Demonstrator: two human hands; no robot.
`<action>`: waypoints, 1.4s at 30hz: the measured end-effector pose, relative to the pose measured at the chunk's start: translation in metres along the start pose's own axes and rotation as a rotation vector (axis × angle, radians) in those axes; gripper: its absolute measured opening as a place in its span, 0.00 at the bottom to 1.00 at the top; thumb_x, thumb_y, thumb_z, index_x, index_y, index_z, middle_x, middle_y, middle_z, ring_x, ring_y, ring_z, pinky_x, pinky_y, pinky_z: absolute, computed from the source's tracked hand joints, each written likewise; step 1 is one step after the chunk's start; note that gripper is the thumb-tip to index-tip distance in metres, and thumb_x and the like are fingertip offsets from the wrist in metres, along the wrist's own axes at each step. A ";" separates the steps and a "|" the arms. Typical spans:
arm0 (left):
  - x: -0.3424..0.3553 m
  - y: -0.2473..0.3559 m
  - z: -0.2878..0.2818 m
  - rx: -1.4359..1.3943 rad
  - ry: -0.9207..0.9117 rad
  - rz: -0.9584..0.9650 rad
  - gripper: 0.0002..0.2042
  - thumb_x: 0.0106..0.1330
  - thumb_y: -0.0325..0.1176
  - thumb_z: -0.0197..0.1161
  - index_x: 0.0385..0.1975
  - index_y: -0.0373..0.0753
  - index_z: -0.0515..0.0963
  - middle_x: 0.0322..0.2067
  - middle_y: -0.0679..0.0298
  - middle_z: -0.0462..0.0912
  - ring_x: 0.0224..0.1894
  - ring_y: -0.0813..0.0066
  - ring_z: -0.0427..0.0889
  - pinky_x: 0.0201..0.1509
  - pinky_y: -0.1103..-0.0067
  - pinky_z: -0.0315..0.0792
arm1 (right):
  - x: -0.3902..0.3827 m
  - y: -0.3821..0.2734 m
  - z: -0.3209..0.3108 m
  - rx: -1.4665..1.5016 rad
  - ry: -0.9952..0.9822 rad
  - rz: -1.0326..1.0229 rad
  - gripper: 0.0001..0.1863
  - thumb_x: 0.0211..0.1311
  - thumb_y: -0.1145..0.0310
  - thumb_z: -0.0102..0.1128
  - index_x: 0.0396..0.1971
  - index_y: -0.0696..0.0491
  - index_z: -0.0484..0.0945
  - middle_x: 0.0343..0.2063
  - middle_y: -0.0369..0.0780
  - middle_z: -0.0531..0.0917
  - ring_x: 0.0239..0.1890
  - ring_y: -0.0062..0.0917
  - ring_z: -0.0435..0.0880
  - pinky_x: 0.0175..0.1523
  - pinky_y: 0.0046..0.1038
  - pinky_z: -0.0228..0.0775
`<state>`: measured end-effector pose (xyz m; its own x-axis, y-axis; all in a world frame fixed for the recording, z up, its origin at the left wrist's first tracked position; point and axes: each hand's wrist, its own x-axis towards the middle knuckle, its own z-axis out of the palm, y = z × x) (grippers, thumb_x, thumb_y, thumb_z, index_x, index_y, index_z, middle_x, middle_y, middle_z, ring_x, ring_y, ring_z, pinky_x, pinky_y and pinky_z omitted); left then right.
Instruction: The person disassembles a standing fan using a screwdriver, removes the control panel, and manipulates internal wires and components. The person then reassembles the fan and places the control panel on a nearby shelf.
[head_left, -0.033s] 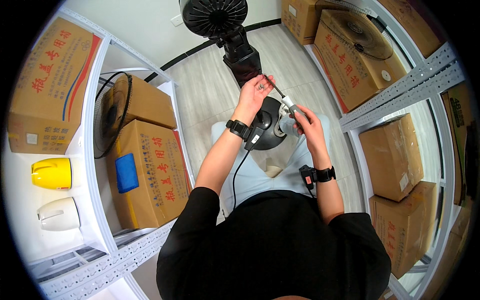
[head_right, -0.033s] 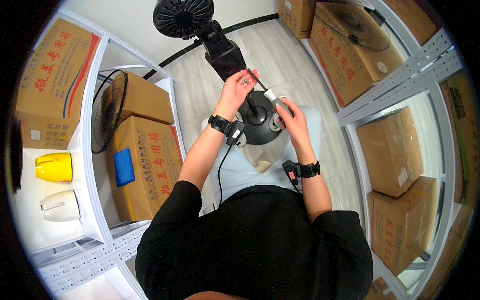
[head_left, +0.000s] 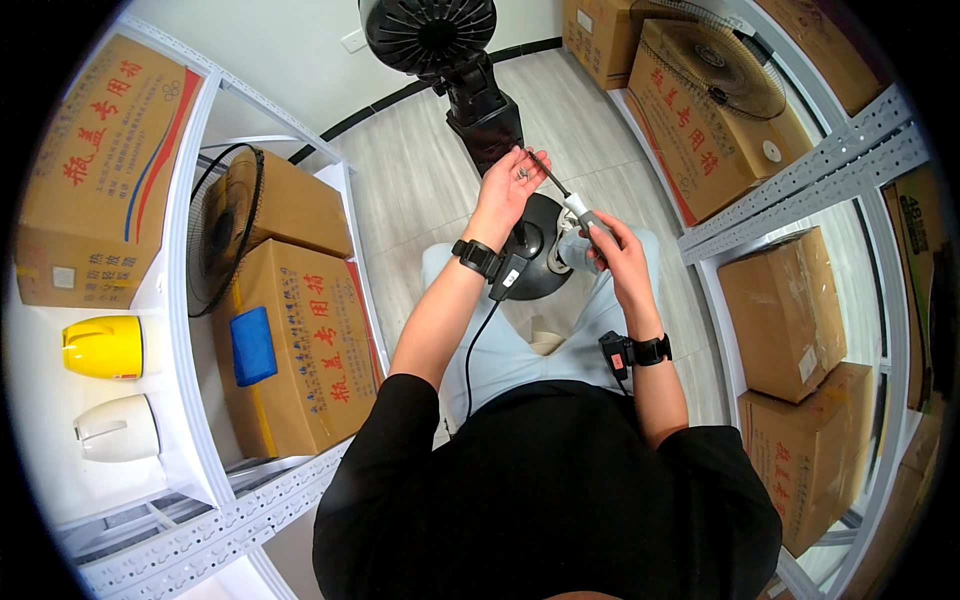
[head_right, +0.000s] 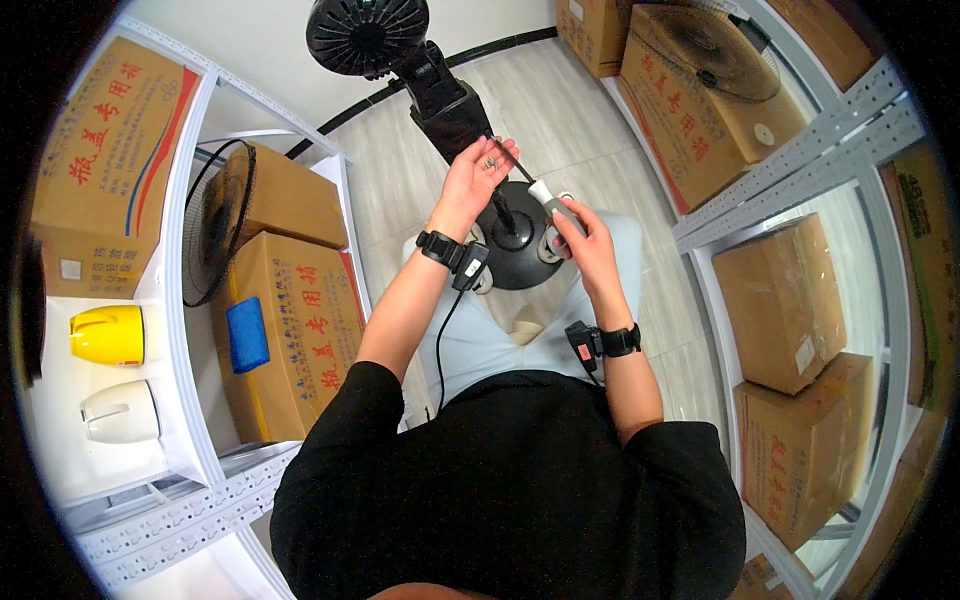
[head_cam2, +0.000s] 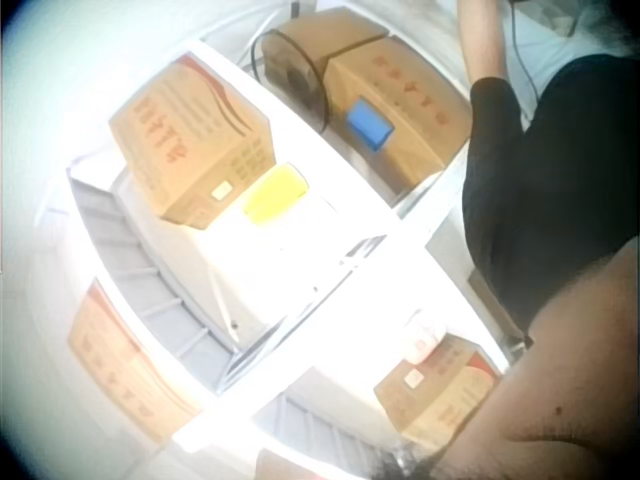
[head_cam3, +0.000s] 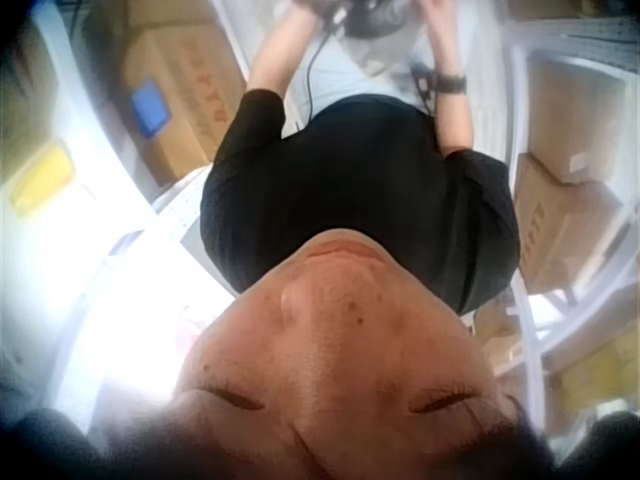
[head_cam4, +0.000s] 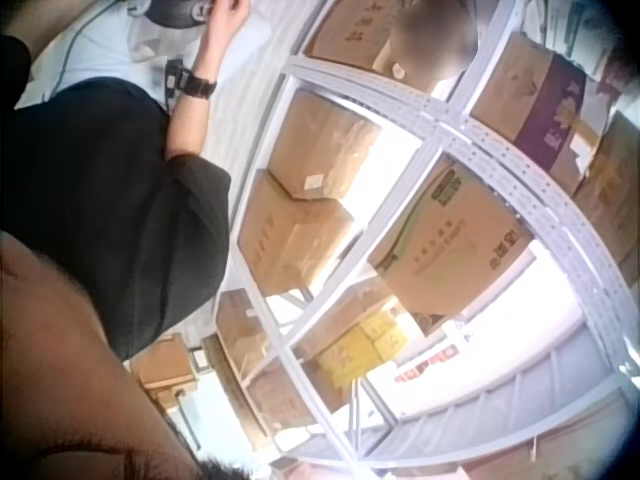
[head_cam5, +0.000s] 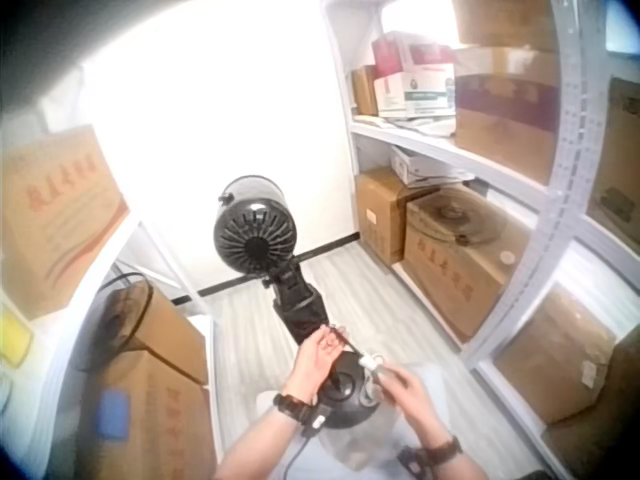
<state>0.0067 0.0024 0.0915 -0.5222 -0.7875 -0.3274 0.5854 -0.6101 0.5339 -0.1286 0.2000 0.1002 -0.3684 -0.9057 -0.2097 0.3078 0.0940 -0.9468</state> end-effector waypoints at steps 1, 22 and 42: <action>0.000 -0.001 0.000 0.044 0.001 0.016 0.10 0.74 0.30 0.54 0.45 0.28 0.72 0.47 0.47 0.80 0.52 0.56 0.81 0.61 0.65 0.76 | -0.002 0.000 -0.001 -0.004 -0.002 -0.005 0.21 0.66 0.65 0.63 0.56 0.55 0.76 0.37 0.34 0.84 0.28 0.12 0.76 0.28 0.16 0.63; -0.050 0.074 -0.044 0.001 0.062 0.148 0.11 0.72 0.26 0.48 0.48 0.27 0.73 0.36 0.58 0.77 0.31 0.75 0.72 0.31 0.82 0.67 | -0.024 -0.079 0.057 -0.588 0.120 -0.556 0.19 0.61 0.67 0.66 0.52 0.53 0.81 0.33 0.39 0.85 0.32 0.19 0.83 0.39 0.22 0.73; -0.025 0.099 0.024 0.966 0.122 0.751 0.26 0.63 0.31 0.57 0.62 0.29 0.70 0.23 0.73 0.71 0.25 0.88 0.67 0.28 0.86 0.61 | -0.023 -0.106 0.100 -0.541 0.106 -0.384 0.17 0.62 0.66 0.65 0.49 0.57 0.80 0.38 0.47 0.84 0.35 0.34 0.86 0.36 0.28 0.75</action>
<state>0.0623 -0.0365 0.1714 -0.1617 -0.9500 0.2672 -0.0108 0.2725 0.9621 -0.0649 0.1698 0.2301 -0.4566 -0.8733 0.1701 -0.3350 -0.0083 -0.9422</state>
